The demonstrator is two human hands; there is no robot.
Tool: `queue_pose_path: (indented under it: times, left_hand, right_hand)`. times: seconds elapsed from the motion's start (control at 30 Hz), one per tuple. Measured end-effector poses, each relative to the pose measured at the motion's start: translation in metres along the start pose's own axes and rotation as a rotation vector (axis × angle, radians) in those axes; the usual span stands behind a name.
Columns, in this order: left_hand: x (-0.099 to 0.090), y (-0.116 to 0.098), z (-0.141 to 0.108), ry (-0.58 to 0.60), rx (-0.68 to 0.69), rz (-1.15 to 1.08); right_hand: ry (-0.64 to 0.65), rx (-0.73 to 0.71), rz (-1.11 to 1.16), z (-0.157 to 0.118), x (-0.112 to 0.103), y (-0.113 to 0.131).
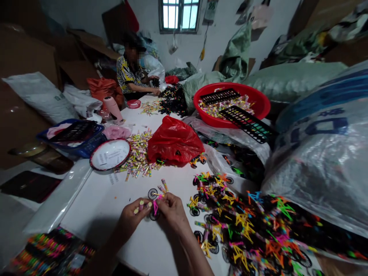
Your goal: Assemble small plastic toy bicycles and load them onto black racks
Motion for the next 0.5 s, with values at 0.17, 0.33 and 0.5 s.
queue_pose_path:
  times: [0.17, 0.33, 0.5]
  left_hand:
    - [0.001, 0.005, -0.003, -0.073, 0.024, 0.071]
    - [0.005, 0.008, -0.008, -0.139, 0.009, 0.067]
    - [0.006, 0.012, -0.009, -0.126, -0.073, 0.007]
  right_hand:
    - [-0.013, 0.120, 0.155, 0.001, 0.001, -0.016]
    - [-0.024, 0.128, 0.220, 0.000, 0.003, -0.029]
    - [0.064, 0.146, 0.264, -0.003, 0.002, -0.027]
Point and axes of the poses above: each hand's wrist, its own z-axis towards the middle knuckle, its own x-axis out of the palm, y = z × x, the point moved 7 cm from there along z, towards the middle knuckle, and after that the axes turned 10 degrees about z, right-handed, at the moved point
